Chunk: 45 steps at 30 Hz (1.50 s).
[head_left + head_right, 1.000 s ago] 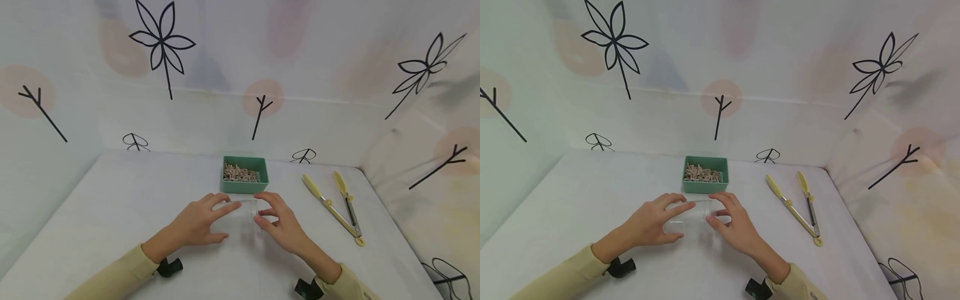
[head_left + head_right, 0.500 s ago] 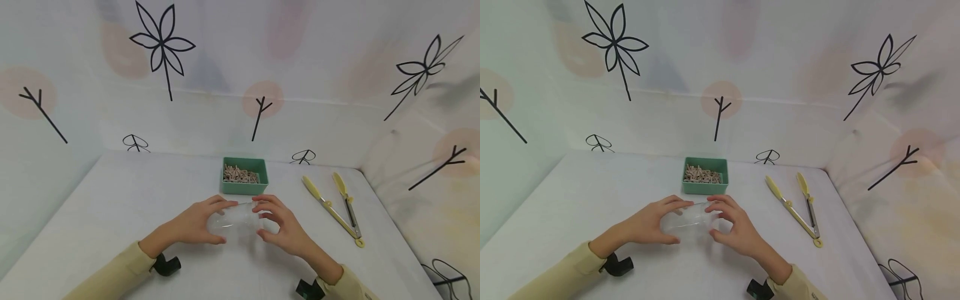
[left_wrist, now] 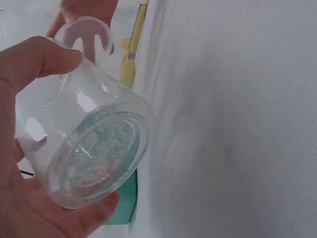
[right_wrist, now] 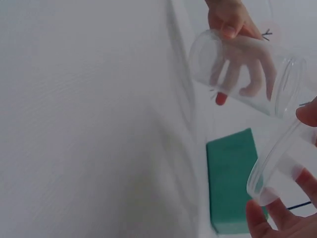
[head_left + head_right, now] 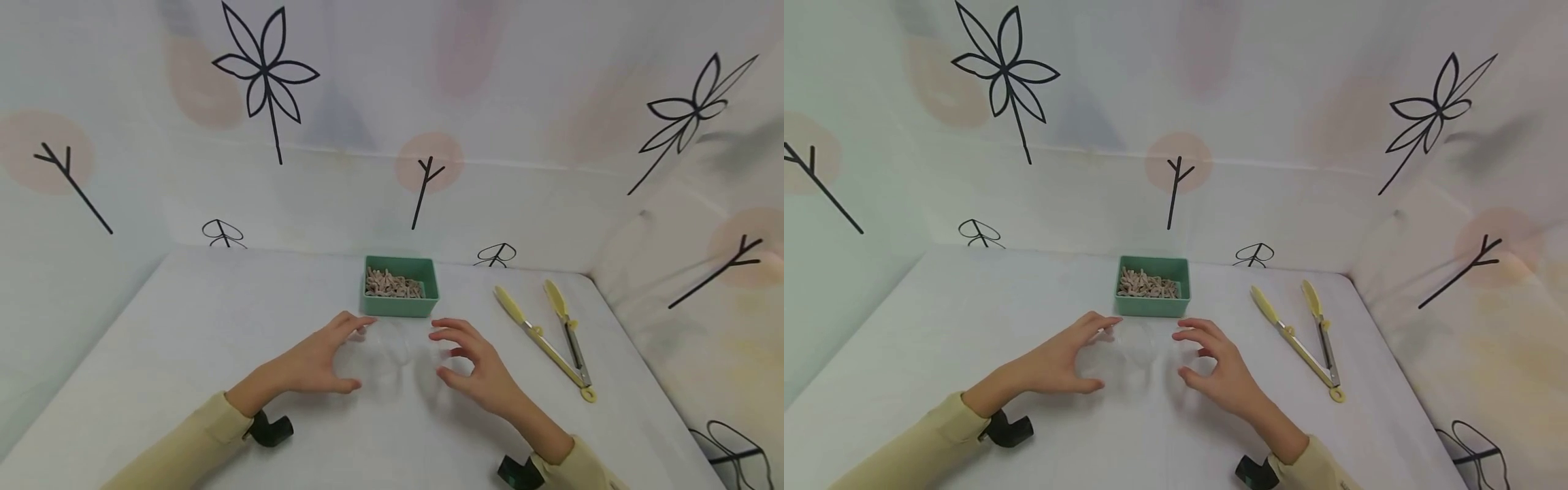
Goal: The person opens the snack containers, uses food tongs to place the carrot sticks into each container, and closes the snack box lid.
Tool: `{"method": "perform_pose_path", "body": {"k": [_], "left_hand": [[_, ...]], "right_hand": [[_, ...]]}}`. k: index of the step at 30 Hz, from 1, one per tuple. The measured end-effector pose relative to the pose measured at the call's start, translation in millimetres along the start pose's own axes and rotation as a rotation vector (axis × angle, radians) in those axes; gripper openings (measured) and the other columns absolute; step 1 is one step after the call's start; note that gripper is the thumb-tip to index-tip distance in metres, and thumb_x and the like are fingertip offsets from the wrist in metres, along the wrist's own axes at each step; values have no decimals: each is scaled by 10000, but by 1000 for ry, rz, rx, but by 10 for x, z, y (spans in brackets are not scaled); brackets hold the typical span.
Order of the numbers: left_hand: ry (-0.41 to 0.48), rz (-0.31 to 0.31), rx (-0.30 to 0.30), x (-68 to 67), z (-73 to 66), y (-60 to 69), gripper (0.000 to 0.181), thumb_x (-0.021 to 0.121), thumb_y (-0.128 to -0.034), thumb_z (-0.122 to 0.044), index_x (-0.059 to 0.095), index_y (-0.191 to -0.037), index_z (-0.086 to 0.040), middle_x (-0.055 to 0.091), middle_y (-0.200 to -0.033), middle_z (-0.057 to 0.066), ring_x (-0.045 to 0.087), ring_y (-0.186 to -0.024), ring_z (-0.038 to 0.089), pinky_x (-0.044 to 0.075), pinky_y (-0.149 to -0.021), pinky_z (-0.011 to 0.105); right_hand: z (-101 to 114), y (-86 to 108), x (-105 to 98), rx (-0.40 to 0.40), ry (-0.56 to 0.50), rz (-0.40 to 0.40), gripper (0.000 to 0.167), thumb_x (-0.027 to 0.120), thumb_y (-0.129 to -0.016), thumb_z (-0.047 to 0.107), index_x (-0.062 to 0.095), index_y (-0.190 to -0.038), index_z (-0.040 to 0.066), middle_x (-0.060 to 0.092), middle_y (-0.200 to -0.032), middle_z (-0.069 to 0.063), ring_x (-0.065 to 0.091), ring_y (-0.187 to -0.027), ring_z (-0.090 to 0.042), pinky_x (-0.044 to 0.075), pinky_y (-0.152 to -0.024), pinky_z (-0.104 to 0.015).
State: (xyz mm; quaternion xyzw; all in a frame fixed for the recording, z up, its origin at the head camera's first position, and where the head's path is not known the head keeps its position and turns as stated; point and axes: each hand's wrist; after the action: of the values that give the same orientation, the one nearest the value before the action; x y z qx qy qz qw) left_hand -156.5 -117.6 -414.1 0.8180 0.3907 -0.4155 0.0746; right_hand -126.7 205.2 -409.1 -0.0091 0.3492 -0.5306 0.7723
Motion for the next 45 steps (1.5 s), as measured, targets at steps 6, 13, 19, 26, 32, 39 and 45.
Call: {"method": "perform_pose_path", "body": {"k": [6, 13, 19, 26, 32, 39, 45], "left_hand": [[71, -37, 32, -4, 133, 3, 905, 857, -764, -219, 347, -1509, -155, 453, -1292, -26, 466, -1243, 140, 404, -1066, 440], [120, -68, -113, -63, 202, 49, 896, 881, -752, -256, 390, -1492, -136, 493, -1383, -20, 434, -1297, 217, 368, -1073, 509], [147, -107, -129, -109, 289, 106, 872, 896, -735, -232, 428, -1468, -174, 519, -1395, -53, 456, -1321, 259, 347, -1089, 538], [180, -139, -130, -160, 424, 183, 872, 898, -746, -226, 420, -1468, -128, 544, -1392, -39, 481, -1310, 294, 337, -1079, 590], [223, -158, -138, -194, 477, 189, 904, 910, -729, -183, 401, -1470, -98, 540, -1406, 31, 471, -1323, 280, 357, -1088, 548], [253, -191, -162, -199, 557, 192, 906, 904, -734, -140, 385, -1475, -99, 531, -1433, 65, 455, -1335, 279, 371, -1076, 550], [279, -202, -152, -189, 589, 207, 919, 905, -726, -117, 378, -1478, -76, 517, -1445, 102, 453, -1331, 329, 364, -1063, 592]], "right_hand": [[-146, 106, -69, 111, 192, -32, 493, 777, -795, -11, 668, -1232, 191, 541, -1371, -33, 528, -1198, -197, 538, -805, -456], [-321, 262, -163, 174, 324, -16, 454, 792, -777, 32, 696, -1204, 155, 561, -1341, -77, 541, -1196, -254, 517, -837, -466], [-384, 368, -264, 195, 402, -58, 469, 811, -763, 14, 707, -1203, 143, 573, -1330, -83, 527, -1230, -317, 493, -901, -536], [-427, 413, -344, 216, 426, -44, 513, 826, -766, 48, 683, -1255, 111, 580, -1340, -112, 516, -1247, -371, 431, -972, -589], [-451, 462, -375, 286, 406, -29, 597, 842, -770, 74, 625, -1325, 103, 578, -1354, -100, 504, -1261, -370, 410, -998, -602], [-474, 464, -388, 339, 377, -20, 657, 864, -766, 122, 594, -1365, 104, 580, -1367, -112, 481, -1269, -378, 368, -1020, -605], [-479, 466, -458, 333, 394, -61, 607, 840, -804, 136, 591, -1355, 88, 586, -1350, -127, 515, -1242, -358, 455, -945, -576]]}}
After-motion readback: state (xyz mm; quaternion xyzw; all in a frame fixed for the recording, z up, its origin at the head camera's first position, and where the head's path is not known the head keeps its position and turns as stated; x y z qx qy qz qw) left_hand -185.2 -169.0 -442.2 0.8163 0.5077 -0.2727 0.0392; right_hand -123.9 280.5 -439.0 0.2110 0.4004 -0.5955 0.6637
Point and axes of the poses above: each hand's wrist, its own y-axis away from the middle knuckle, its own x-axis out of the palm, z = x × y
